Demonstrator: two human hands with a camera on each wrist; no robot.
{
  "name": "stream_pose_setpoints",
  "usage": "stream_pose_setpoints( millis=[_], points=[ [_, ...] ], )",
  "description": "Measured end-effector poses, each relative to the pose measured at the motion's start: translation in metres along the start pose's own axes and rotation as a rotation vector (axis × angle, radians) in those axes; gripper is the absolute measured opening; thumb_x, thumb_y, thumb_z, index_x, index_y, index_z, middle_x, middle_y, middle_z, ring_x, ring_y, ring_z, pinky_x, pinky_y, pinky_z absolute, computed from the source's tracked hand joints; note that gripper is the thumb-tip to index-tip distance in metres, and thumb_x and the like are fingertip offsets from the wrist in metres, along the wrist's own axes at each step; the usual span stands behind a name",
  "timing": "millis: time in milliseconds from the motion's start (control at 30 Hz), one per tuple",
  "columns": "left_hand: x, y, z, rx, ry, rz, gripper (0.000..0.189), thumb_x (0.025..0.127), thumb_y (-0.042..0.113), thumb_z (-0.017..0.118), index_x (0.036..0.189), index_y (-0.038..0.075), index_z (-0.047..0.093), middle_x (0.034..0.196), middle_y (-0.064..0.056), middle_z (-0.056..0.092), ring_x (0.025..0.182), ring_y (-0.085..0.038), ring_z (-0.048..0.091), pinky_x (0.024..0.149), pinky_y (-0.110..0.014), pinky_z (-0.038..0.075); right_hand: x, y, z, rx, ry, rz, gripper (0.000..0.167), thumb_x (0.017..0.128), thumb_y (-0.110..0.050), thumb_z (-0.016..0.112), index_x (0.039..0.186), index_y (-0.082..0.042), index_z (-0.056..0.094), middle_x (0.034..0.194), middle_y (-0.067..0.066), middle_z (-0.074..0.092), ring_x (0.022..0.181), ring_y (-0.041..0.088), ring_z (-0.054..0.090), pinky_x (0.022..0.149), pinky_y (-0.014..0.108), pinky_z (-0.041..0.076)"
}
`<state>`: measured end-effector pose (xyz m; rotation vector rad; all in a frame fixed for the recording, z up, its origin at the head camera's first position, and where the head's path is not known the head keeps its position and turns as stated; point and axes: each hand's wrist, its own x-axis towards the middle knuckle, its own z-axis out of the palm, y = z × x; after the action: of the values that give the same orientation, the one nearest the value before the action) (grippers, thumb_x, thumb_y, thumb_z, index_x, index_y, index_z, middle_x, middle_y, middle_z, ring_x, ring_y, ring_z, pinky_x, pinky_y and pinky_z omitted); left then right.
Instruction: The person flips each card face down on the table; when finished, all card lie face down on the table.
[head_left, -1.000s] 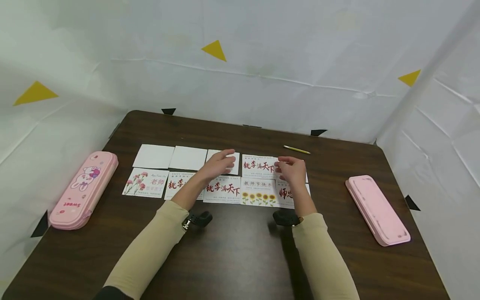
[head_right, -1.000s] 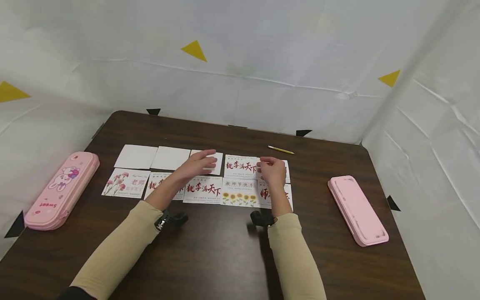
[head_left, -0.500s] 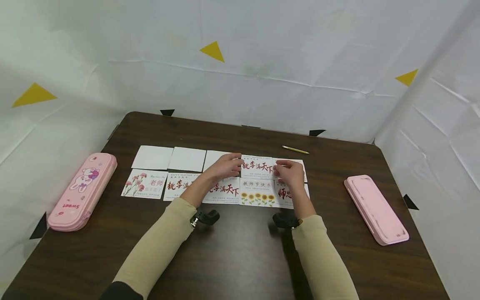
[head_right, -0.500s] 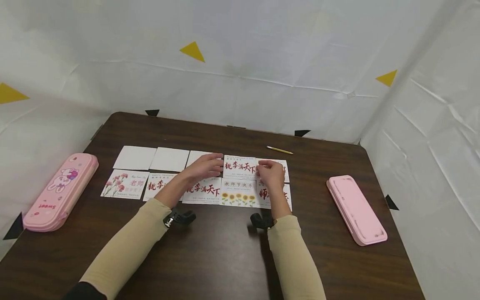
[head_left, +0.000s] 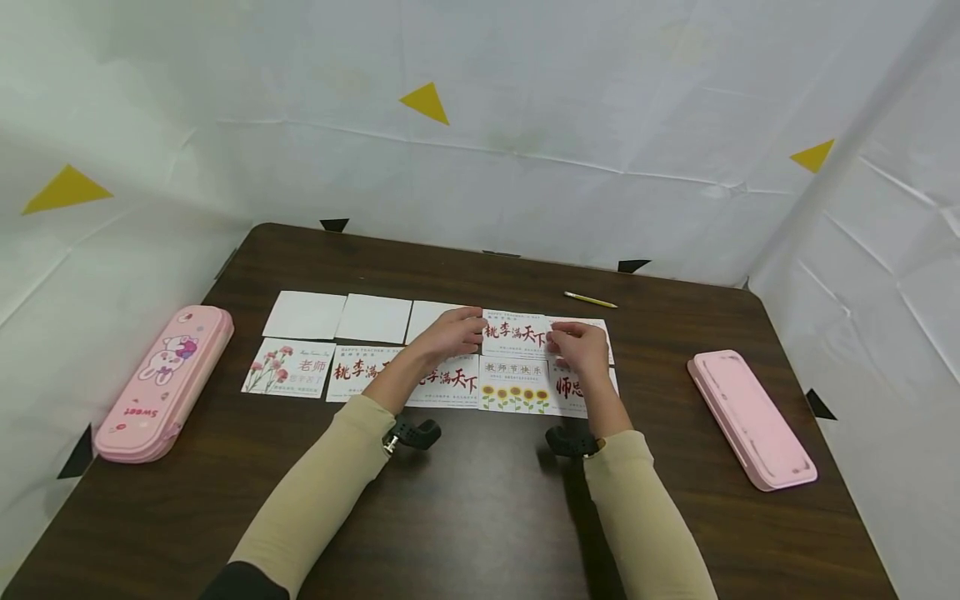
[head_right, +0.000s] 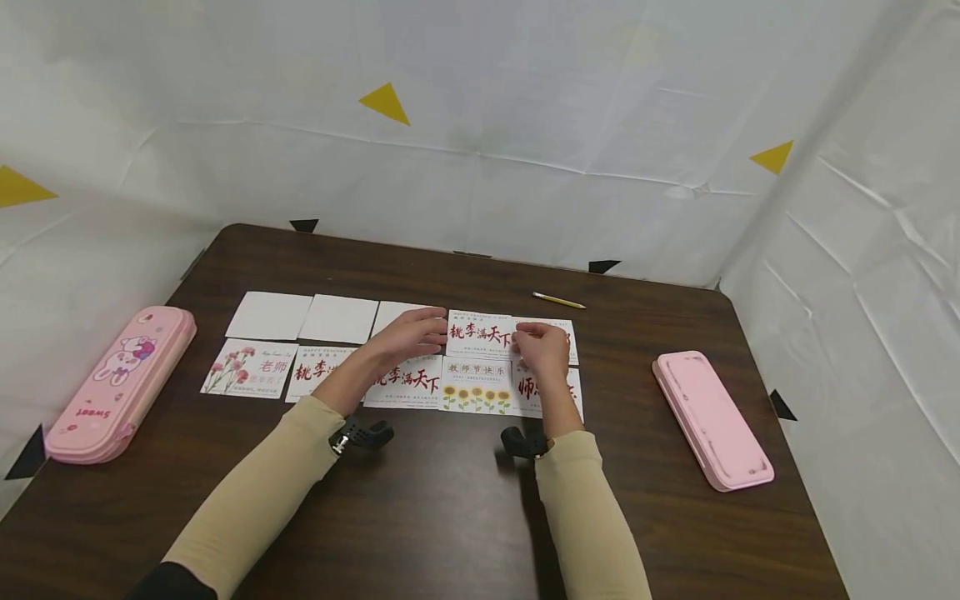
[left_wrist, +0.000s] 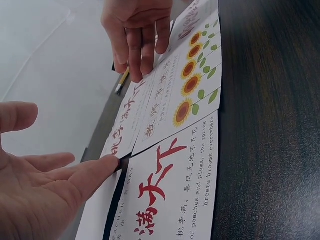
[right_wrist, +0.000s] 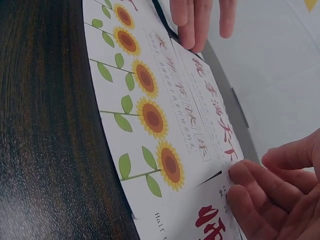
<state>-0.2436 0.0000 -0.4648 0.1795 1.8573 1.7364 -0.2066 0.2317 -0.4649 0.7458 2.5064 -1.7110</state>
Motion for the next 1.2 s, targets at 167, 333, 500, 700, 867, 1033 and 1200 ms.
stream_pose_setpoints(
  millis=[167, 333, 500, 700, 867, 1033, 1200],
  points=[
    [0.000, 0.000, -0.001, -0.002, -0.005, 0.005, 0.060, 0.102, 0.026, 0.051, 0.154, 0.004, 0.029, 0.148, -0.018, 0.043, 0.132, -0.032, 0.046, 0.106, -0.040, 0.042, -0.001, -0.001, -0.001, 0.010, -0.006, 0.006, 0.031, 0.097, -0.018, 0.062, 0.123, -0.003, 0.067, 0.112, 0.018, 0.070, 0.095, 0.027, 0.069, 0.072, 0.029, 0.057],
    [0.001, 0.000, 0.000, 0.000, -0.004, 0.013, 0.061, 0.102, 0.026, 0.052, 0.154, 0.004, 0.029, 0.147, -0.018, 0.044, 0.133, -0.032, 0.046, 0.105, -0.040, 0.042, -0.002, -0.002, -0.002, 0.017, -0.018, 0.013, 0.031, 0.097, -0.018, 0.062, 0.123, -0.003, 0.067, 0.113, 0.018, 0.069, 0.096, 0.027, 0.069, 0.075, 0.031, 0.057],
    [0.001, -0.001, 0.000, 0.008, 0.001, 0.027, 0.058, 0.102, 0.025, 0.051, 0.153, 0.005, 0.030, 0.147, -0.019, 0.045, 0.133, -0.032, 0.046, 0.106, -0.040, 0.042, -0.001, -0.002, -0.003, 0.012, -0.022, 0.014, 0.032, 0.097, -0.019, 0.062, 0.124, -0.003, 0.067, 0.114, 0.017, 0.069, 0.096, 0.026, 0.068, 0.076, 0.031, 0.057],
    [-0.001, 0.001, -0.002, 0.033, 0.010, 0.058, 0.057, 0.103, 0.026, 0.050, 0.153, 0.006, 0.032, 0.148, -0.019, 0.043, 0.132, -0.033, 0.047, 0.106, -0.041, 0.041, -0.002, -0.001, -0.006, 0.024, -0.025, 0.000, 0.030, 0.097, -0.020, 0.063, 0.123, -0.005, 0.068, 0.114, 0.016, 0.069, 0.098, 0.026, 0.067, 0.080, 0.034, 0.057],
    [-0.005, 0.005, -0.002, 0.027, 0.040, 0.073, 0.056, 0.102, 0.026, 0.052, 0.152, 0.008, 0.035, 0.147, -0.018, 0.044, 0.127, -0.032, 0.052, 0.104, -0.042, 0.043, -0.003, -0.003, -0.009, 0.055, -0.028, -0.041, 0.028, 0.097, -0.010, 0.061, 0.125, -0.005, 0.067, 0.117, 0.015, 0.069, 0.103, 0.026, 0.066, 0.084, 0.038, 0.055],
    [-0.010, 0.008, -0.002, 0.008, 0.080, 0.091, 0.054, 0.101, 0.025, 0.054, 0.150, 0.009, 0.039, 0.144, -0.016, 0.048, 0.120, -0.031, 0.058, 0.100, -0.041, 0.047, -0.004, -0.005, -0.010, 0.075, -0.029, -0.085, 0.030, 0.095, -0.002, 0.062, 0.124, -0.006, 0.068, 0.117, 0.014, 0.068, 0.100, 0.023, 0.064, 0.082, 0.035, 0.056],
    [-0.014, 0.011, -0.002, -0.033, 0.108, 0.114, 0.052, 0.100, 0.023, 0.054, 0.148, 0.007, 0.043, 0.142, -0.015, 0.050, 0.116, -0.030, 0.060, 0.099, -0.040, 0.048, -0.003, -0.006, -0.010, 0.072, -0.026, -0.136, 0.027, 0.093, -0.003, 0.065, 0.120, -0.006, 0.071, 0.116, 0.013, 0.068, 0.094, 0.019, 0.063, 0.077, 0.027, 0.055]
  ],
)
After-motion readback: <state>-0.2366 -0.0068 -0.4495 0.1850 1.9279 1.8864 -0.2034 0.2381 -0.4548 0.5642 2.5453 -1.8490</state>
